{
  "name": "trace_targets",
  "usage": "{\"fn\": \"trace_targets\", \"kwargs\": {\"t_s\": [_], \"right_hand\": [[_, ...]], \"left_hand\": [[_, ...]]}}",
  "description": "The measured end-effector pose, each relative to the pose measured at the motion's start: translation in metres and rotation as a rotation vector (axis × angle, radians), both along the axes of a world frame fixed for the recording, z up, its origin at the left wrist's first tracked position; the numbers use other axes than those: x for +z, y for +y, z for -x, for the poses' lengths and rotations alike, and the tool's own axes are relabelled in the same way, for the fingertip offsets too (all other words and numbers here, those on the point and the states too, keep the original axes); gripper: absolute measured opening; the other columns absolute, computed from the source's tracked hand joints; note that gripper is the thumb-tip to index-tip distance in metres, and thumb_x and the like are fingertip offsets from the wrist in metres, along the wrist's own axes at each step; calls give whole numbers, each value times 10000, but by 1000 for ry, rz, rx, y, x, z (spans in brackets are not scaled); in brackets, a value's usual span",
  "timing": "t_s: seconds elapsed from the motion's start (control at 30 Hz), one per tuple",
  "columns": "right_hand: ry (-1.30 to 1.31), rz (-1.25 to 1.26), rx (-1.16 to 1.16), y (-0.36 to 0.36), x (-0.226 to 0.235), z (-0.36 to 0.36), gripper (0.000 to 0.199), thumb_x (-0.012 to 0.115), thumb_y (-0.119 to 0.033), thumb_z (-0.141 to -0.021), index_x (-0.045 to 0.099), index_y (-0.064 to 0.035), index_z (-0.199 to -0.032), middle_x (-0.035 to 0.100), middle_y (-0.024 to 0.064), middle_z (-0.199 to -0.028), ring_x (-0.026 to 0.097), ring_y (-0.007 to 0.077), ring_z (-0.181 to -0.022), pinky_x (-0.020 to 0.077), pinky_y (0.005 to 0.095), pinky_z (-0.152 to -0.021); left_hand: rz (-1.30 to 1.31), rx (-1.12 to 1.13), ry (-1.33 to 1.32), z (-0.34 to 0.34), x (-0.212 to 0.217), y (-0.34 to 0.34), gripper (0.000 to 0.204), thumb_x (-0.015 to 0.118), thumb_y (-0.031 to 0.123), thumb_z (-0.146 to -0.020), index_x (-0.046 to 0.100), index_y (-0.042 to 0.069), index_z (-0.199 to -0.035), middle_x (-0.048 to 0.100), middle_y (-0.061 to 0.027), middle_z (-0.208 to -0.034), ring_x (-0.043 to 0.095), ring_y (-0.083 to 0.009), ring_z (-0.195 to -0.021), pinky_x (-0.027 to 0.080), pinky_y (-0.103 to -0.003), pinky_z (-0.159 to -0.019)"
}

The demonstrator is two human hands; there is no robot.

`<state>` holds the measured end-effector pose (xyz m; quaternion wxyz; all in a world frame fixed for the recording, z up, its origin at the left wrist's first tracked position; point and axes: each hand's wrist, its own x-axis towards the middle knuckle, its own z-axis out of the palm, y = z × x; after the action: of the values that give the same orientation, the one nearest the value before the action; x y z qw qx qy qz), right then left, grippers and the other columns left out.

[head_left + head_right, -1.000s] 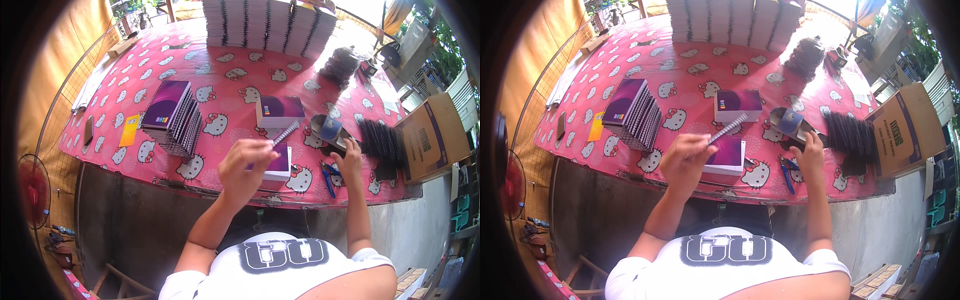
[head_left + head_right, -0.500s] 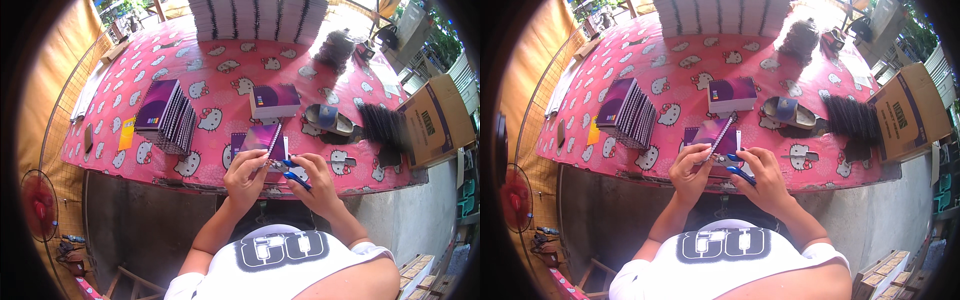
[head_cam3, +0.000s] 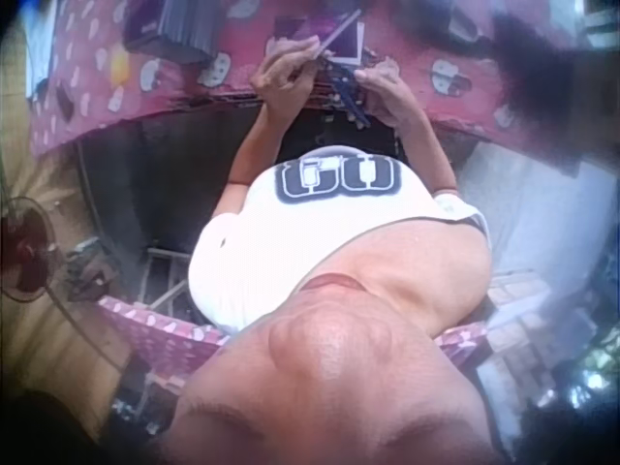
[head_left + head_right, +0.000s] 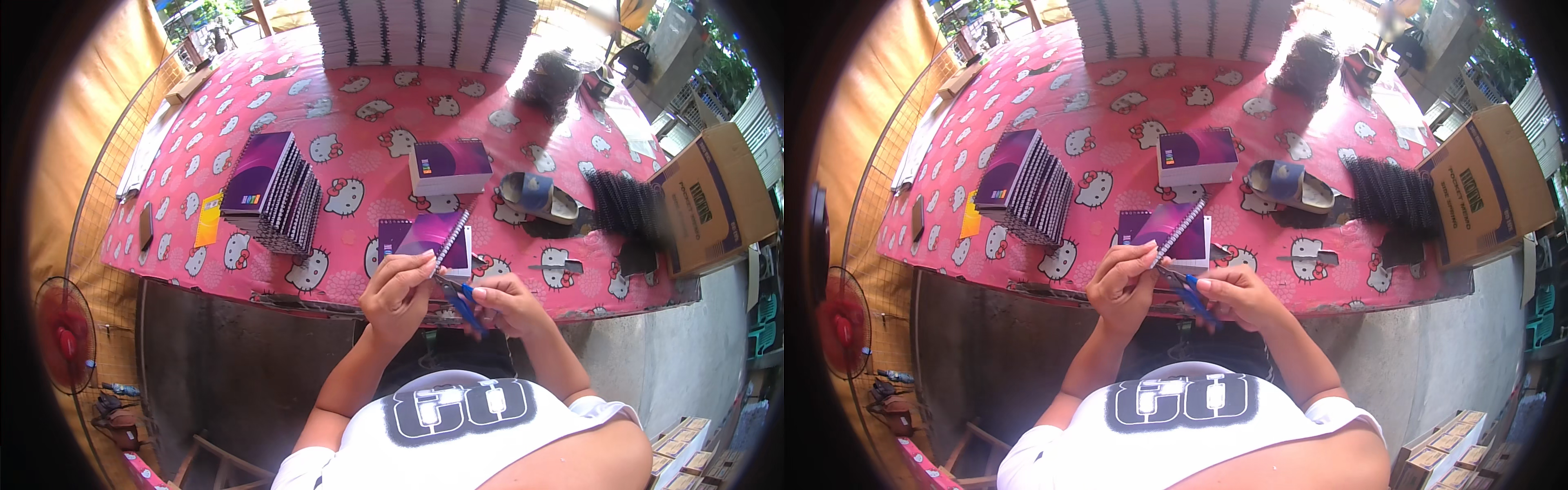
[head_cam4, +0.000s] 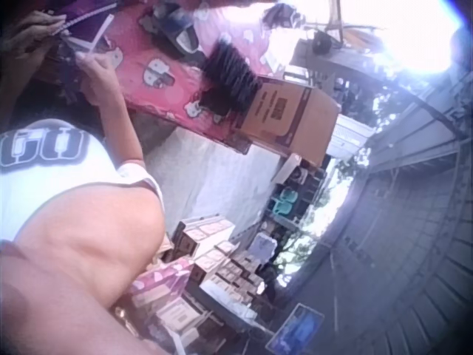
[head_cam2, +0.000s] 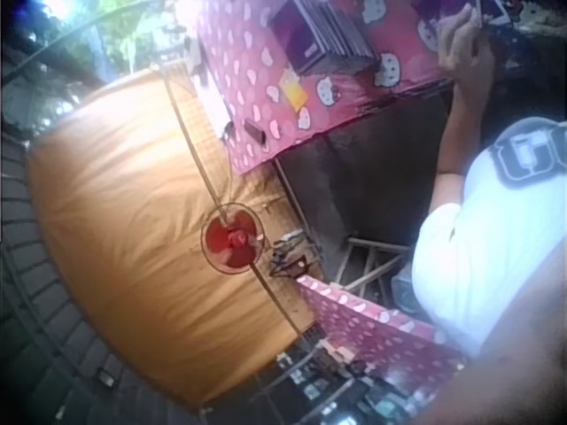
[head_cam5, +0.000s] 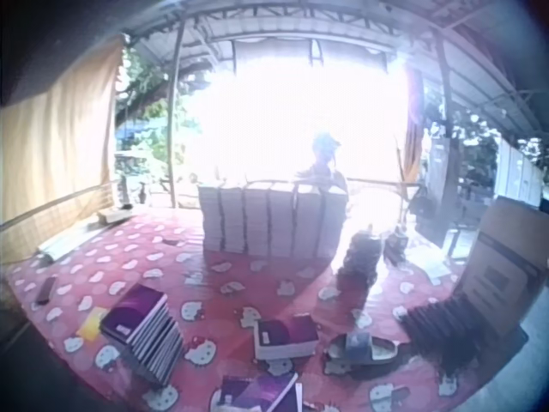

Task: The person manually assembles spiral notebooks by inserting a wire coil into the pre-punched holes of a stack of paper and covers, and then uses a pair of pliers to bend the ends of the wire to secure it.

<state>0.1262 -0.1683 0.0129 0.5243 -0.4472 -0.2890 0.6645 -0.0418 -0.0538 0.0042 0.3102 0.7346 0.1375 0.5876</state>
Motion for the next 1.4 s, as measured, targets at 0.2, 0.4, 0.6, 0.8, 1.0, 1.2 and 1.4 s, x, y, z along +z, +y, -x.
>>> {"fn": "trace_targets", "kwargs": {"t_s": [0.2, 0.4, 0.6, 0.8, 1.0, 1.2, 1.4], "right_hand": [[-844, -222, -257, -13, -19, -12, 326, 705, -206, -849, 656, -16, -1110, 670, 114, -1024, 646, 211, -922, 503, 311, -801], [-1677, -447, -452, 1, 4, -28, 529, 779, -92, -670, 626, -42, -1174, 586, 167, -1186, 567, 323, -1085, 432, 449, -941], [-1308, -1275, 154, 150, 80, 53, 549, 706, 24, -745, 543, -49, -1264, 596, 118, -1158, 601, 271, -1038, 510, 377, -830], [-723, -680, -291, 293, 87, 115, 328, 728, -177, -855, 626, -23, -1125, 638, 78, -1081, 601, 153, -937, 496, 290, -822], [-724, -932, -439, 344, 20, 127, 316, 681, -289, -859, 644, -2, -986, 623, 108, -924, 600, 223, -826, 486, 323, -806], [-1077, -1002, -503, 350, 16, 131, 313, 608, -272, -907, 560, -4, -1060, 554, 140, -1016, 517, 281, -932, 452, 383, -833], [-1588, -821, 439, 177, 60, 63, 315, 761, -202, -739, 648, -129, -1023, 488, 167, -1177, 484, 370, -1126, 438, 464, -937]], "left_hand": [[51, 45, -109, 4, 3, 8, 264, 733, -159, -708, 682, -30, -933, 665, -142, -979, 660, -185, -853, 604, -270, -732], [-99, 144, 14, 21, 30, 32, 331, 799, -106, -646, 712, 10, -944, 669, -97, -903, 629, -179, -765, 537, -277, -640], [-6, 399, -38, 67, 45, 48, 341, 742, 12, -794, 625, -23, -1112, 627, -129, -1100, 618, -243, -986, 520, -324, -798], [436, 660, -463, 143, 5, 177, 654, 298, 508, -1023, 391, -26, -1389, 477, -190, -1358, 455, -328, -1276, 337, -423, -1092], [358, 711, -308, 121, 9, 193, 600, 289, 467, -1039, 529, -58, -1202, 576, -179, -1156, 555, -266, -1062, 426, -385, -939], [452, 833, -322, 118, 11, 189, 465, 356, 359, -1041, 561, -54, -1107, 598, -168, -1078, 568, -253, -997, 433, -374, -878], [306, 707, -492, 149, 27, 124, 542, 392, 472, -1003, 462, -5, -1249, 544, -159, -1250, 562, -221, -1079, 414, -396, -946]]}}
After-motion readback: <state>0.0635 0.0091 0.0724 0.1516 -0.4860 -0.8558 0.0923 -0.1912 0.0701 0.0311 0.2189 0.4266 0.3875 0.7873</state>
